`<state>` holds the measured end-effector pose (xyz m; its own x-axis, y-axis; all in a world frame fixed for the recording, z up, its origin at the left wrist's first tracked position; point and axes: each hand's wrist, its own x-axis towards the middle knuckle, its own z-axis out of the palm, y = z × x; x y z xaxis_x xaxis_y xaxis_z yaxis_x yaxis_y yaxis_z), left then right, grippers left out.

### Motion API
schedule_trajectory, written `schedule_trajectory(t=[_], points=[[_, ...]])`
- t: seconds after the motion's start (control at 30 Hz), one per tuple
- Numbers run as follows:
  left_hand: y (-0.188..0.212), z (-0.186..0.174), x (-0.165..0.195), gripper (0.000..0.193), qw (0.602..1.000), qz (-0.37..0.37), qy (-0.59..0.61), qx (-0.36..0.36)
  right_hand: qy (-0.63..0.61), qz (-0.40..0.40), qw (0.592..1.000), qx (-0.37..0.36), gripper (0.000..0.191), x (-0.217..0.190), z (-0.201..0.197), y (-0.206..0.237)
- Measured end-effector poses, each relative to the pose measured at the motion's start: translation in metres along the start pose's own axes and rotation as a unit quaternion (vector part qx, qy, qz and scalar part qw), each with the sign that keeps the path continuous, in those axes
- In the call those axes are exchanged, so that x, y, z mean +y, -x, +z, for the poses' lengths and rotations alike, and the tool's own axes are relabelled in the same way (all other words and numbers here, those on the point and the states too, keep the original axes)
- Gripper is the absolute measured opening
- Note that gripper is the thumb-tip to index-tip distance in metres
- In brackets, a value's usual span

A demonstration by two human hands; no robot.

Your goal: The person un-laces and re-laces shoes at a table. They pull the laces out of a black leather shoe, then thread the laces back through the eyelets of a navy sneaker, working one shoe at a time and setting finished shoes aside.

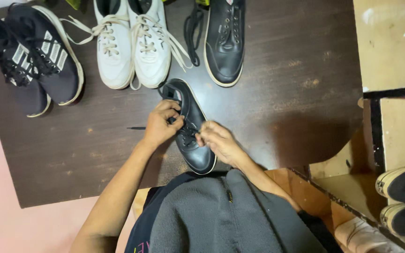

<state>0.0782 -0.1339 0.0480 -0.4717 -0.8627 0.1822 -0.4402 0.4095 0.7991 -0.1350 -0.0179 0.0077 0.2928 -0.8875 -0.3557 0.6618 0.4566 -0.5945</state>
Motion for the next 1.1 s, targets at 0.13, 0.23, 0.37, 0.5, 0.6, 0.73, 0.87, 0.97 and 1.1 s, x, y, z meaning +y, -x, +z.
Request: schedule_trajectory(t=[0.13, 0.23, 0.37, 0.5, 0.6, 0.73, 0.87, 0.97, 1.1], points=[[-0.001, 0.005, 0.001, 0.014, 0.999, -0.001, -0.030, -0.015, 0.195, 0.123, 0.972, 0.050, 0.011, -0.026, 0.004, -0.006], [0.000, 0.008, 0.004, 0.013, 0.999, -0.009, -0.027, -0.018, 0.558, 0.042, 0.829, 0.021, 0.011, -0.050, 0.009, -0.004], [0.000, 0.011, 0.009, 0.012, 0.999, -0.024, -0.039, -0.013, 0.201, -0.027, 0.979, -0.032, 0.011, -0.077, 0.005, 0.004], [-0.002, 0.017, 0.013, 0.012, 0.998, -0.041, -0.037, 0.001, -0.241, 0.012, 0.948, -0.206, 0.026, -0.087, -0.004, 0.006], [-0.004, 0.018, 0.014, 0.012, 0.998, -0.039, -0.038, 0.008, 0.160, -0.022, 0.984, -0.076, 0.023, -0.091, -0.006, 0.014], [-0.004, 0.019, 0.016, 0.013, 0.998, -0.049, -0.044, 0.000, -0.161, -0.099, 0.960, -0.206, 0.024, -0.120, -0.014, 0.028], [-0.006, 0.014, 0.018, 0.015, 0.999, -0.033, -0.034, -0.021, -0.042, -0.078, 0.995, -0.049, 0.030, -0.156, -0.010, 0.041], [-0.011, 0.000, 0.019, 0.018, 0.996, 0.031, -0.007, -0.085, 0.361, -0.171, 0.916, 0.031, 0.031, -0.176, 0.005, 0.032], [-0.016, -0.029, 0.019, 0.027, 0.985, 0.044, 0.015, -0.167, 0.808, -0.115, 0.525, 0.239, 0.031, -0.198, 0.023, 0.010]])
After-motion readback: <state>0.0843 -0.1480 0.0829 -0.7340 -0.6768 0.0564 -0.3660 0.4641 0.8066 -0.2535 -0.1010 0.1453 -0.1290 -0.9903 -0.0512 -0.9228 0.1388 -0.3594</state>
